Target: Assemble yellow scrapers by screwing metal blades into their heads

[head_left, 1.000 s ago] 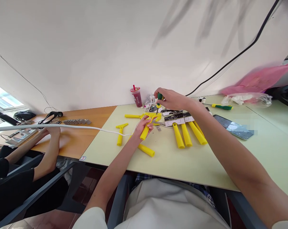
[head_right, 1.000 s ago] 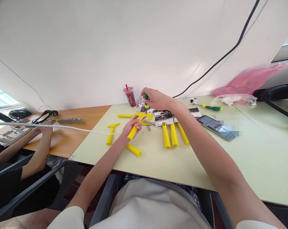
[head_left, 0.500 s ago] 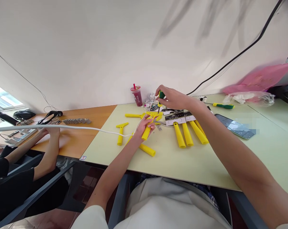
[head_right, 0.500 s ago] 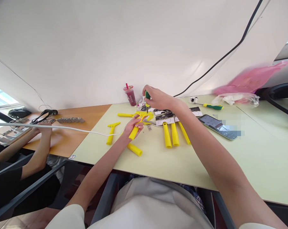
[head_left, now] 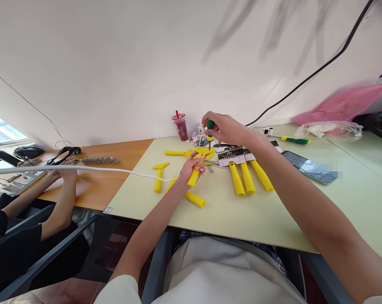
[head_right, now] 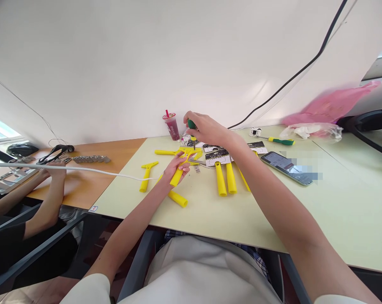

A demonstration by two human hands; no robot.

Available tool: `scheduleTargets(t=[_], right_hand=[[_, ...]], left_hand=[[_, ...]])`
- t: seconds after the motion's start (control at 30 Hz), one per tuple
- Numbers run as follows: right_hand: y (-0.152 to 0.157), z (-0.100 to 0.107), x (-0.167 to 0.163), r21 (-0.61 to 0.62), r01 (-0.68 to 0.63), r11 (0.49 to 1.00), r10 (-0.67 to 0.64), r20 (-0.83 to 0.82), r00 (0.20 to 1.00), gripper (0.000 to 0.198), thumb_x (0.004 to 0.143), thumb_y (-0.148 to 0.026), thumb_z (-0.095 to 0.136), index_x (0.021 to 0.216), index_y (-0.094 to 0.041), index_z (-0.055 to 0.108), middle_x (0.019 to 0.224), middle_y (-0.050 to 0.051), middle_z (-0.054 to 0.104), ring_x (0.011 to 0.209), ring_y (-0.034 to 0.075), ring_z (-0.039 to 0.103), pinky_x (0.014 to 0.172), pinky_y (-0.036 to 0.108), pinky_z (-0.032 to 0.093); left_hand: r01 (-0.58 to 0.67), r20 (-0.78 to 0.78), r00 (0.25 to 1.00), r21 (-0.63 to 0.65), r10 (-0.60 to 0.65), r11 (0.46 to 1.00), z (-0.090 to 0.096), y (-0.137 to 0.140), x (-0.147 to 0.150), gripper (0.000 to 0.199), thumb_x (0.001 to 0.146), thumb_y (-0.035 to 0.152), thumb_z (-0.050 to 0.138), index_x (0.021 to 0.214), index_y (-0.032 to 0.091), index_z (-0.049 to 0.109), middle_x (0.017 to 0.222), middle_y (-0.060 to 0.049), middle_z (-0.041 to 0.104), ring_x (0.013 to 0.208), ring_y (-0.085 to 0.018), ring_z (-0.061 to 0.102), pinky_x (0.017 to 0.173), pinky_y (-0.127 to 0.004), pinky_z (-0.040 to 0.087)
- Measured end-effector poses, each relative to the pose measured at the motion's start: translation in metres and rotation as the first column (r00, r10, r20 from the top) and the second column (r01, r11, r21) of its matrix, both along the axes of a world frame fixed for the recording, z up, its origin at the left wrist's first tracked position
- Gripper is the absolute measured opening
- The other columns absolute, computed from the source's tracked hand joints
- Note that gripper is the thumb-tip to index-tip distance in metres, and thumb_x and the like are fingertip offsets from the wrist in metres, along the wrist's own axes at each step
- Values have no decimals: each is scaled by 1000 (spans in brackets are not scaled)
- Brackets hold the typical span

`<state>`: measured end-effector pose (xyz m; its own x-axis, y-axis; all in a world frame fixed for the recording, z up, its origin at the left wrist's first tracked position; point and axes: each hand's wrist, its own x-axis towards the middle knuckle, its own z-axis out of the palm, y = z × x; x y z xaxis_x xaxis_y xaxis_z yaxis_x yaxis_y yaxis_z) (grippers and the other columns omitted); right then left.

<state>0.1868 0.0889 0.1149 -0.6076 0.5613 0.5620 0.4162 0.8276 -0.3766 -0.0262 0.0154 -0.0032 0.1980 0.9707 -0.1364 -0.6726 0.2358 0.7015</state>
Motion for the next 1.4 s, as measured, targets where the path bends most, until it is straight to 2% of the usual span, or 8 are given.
scheduleTargets(t=[0.17,0.33,0.57,0.77,0.97,1.17,1.33,1.4], right_hand=[[5,-4,1,118,79,990,-80,9,997,22,105,-47,65,108,-25,64,112,12,73,82,28,61,80,42,46],[10,-11,-1,15,-25,1000,25,-6,1000,28,103,-33,61,130,-25,63,143,19,64,83,27,64,81,45,53],[7,-12,-8,95,67,993,-65,-15,998,18,107,-43,63,108,-26,64,102,11,72,88,31,62,80,44,47],[7,-13,-4,7,6,1000,-6,2,1000,23,99,-30,62,121,-23,62,132,18,68,87,29,63,81,44,50],[1,-8,-7,74,144,987,-148,47,988,22,104,-44,64,114,-24,64,99,12,73,85,33,62,78,43,44],[2,-9,-7,-3,25,1000,-24,32,999,26,98,-32,62,122,-22,63,128,19,71,90,32,64,82,46,49],[2,-9,-9,81,106,991,-109,30,994,22,103,-46,64,108,-24,65,104,13,74,88,33,63,83,46,47],[5,-11,-7,58,91,994,-93,36,995,23,102,-43,64,114,-24,64,113,16,73,88,32,63,82,46,49]], left_hand=[[0,-24,1000,-7,0,1000,5,-6,4,53,83,4,86,118,26,53,118,-3,75,52,0,43,55,-17,48],[-42,-27,999,-17,41,999,1,-3,2,53,85,6,88,118,26,52,118,-3,76,53,0,44,56,-16,49],[-38,-30,999,7,38,999,-2,0,0,55,85,7,89,120,27,53,132,-7,75,54,0,44,59,-18,50],[-28,-53,998,2,28,1000,-5,-1,0,56,83,8,90,121,27,54,128,-5,75,55,0,44,59,-18,51],[-15,-53,998,33,17,999,-5,-3,1,52,86,9,90,121,27,56,118,-3,73,55,-1,45,59,-18,52],[-27,-52,998,24,28,999,-6,-3,2,52,86,8,89,121,27,56,120,-4,75,54,-1,45,58,-18,53],[-33,-44,998,24,34,999,-3,-4,3,53,86,6,88,122,26,55,127,-7,76,53,0,44,58,-18,51],[-47,-44,998,6,47,999,-2,-3,3,53,86,5,87,122,26,53,127,-8,76,53,0,44,57,-17,50]])
